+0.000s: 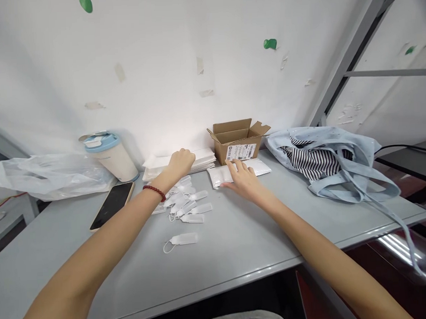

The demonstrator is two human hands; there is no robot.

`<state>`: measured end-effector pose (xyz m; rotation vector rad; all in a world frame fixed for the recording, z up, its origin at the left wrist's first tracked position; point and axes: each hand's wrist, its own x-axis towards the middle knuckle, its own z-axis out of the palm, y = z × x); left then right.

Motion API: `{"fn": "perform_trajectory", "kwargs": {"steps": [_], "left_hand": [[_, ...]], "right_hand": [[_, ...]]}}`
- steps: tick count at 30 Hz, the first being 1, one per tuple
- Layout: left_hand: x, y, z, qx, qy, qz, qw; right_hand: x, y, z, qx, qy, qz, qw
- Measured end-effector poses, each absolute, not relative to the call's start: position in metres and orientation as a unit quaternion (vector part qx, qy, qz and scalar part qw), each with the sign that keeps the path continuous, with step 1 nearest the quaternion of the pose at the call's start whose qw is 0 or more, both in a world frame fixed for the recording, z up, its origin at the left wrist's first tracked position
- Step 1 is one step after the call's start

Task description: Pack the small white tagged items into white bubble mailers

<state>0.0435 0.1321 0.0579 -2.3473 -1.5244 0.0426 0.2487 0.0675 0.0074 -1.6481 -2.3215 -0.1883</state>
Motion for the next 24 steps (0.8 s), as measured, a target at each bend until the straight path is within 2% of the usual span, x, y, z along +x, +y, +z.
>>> {"fn": "perform_trajectory", "kwargs": {"steps": [5,9,12,14,16,18,20,22,24], "left_hand": [[0.065,0.078,0.065,-0.843,-0.471,-0.022,0.258],[0.071,0.039,0.054,-0.871,-0.360,-0.101,0.318],[0.061,0.033,0.044,-0.885,-0.303,-0.178,0.305],[0.045,0.039,0.041,-0.860,-0.347,-0.246,0.283],[0.024,0.046,0.042,-0.793,-0.453,-0.323,0.248],[0.001,0.050,0.046,-0.714,-0.565,-0.387,0.146],[-0.018,0.050,0.049,-0.653,-0.630,-0.415,-0.059],[-0.028,0.047,0.050,-0.604,-0.620,-0.415,-0.280],[-0.028,0.042,0.047,-0.564,-0.579,-0.418,-0.414]], "right_hand": [[0.237,0.065,0.005,-0.488,-0.822,-0.170,0.241],[0.227,0.058,0.006,-0.481,-0.825,-0.195,0.222],[0.228,0.058,0.007,-0.489,-0.831,-0.187,0.188],[0.233,0.061,0.008,-0.494,-0.829,-0.187,0.180],[0.240,0.065,0.008,-0.502,-0.822,-0.192,0.189],[0.244,0.067,0.009,-0.506,-0.816,-0.195,0.202],[0.244,0.067,0.009,-0.507,-0.813,-0.194,0.210],[0.241,0.065,0.008,-0.507,-0.814,-0.187,0.210],[0.235,0.061,0.007,-0.501,-0.822,-0.176,0.207]]}}
